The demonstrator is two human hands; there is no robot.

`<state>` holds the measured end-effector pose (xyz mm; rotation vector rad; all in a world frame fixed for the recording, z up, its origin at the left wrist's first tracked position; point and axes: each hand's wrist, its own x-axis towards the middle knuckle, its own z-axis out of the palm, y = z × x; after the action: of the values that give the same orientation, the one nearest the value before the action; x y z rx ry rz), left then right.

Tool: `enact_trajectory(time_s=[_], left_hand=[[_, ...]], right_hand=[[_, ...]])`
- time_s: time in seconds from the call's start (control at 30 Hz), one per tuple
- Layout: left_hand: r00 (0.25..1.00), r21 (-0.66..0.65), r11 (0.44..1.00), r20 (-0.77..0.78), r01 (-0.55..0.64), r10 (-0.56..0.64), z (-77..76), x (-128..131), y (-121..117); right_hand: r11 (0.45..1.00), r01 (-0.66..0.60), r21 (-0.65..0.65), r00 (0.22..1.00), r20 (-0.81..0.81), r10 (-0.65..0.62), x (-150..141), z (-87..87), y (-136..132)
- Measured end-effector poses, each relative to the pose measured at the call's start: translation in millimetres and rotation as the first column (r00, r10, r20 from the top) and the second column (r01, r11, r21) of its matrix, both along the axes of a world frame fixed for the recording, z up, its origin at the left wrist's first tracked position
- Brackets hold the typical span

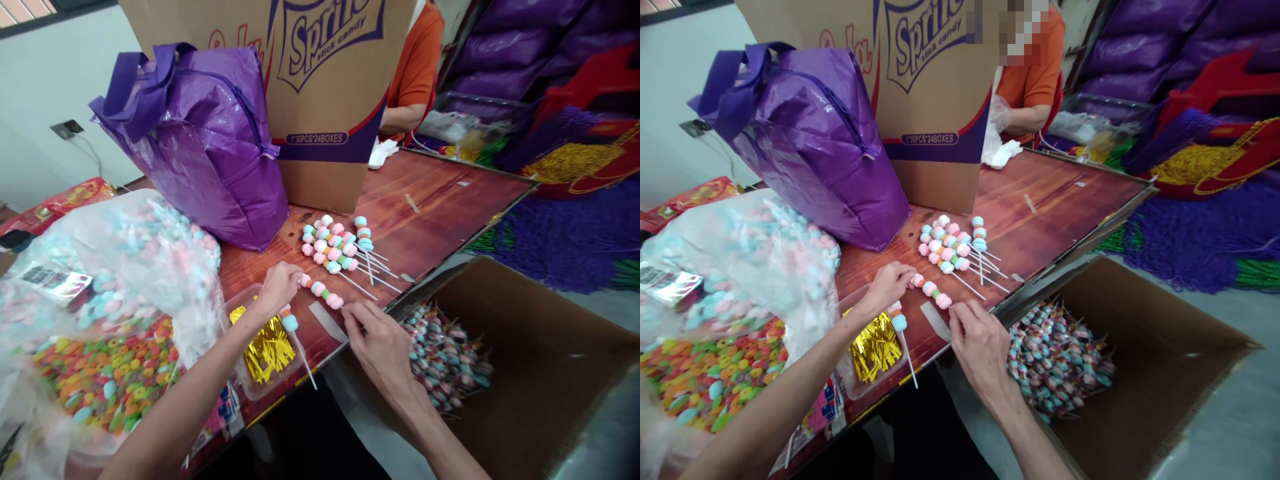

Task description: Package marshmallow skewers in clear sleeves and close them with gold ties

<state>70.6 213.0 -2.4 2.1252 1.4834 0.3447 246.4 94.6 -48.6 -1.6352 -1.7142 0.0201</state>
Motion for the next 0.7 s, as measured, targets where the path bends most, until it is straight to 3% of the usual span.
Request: enact_trajectory(time_s=[0.3, 0.57, 0.7], left_hand=[[1.0, -0.01, 1.0, -0.019, -0.025, 0.025, 1.6, 4.4, -3.1], [0.987, 0.001, 0.995, -0.126, -0.099, 0.098, -0.9, 11.2, -12.5], [0.982, 0.036, 0.998, -0.177, -0.059, 0.065, -1.8, 11.5, -15.8]], right_hand=[[0.997, -0.047, -0.068, 0.999, -0.029, 0.045, -0.6, 0.0, 5.5], [0.999, -0.033, -0.025, 0.999, 0.014, 0.033, -17.6, -8.4, 7.1], [0.998, 0.011, -0.06, 1.0, -0.017, -0.012, -25.2, -10.6, 10.7]])
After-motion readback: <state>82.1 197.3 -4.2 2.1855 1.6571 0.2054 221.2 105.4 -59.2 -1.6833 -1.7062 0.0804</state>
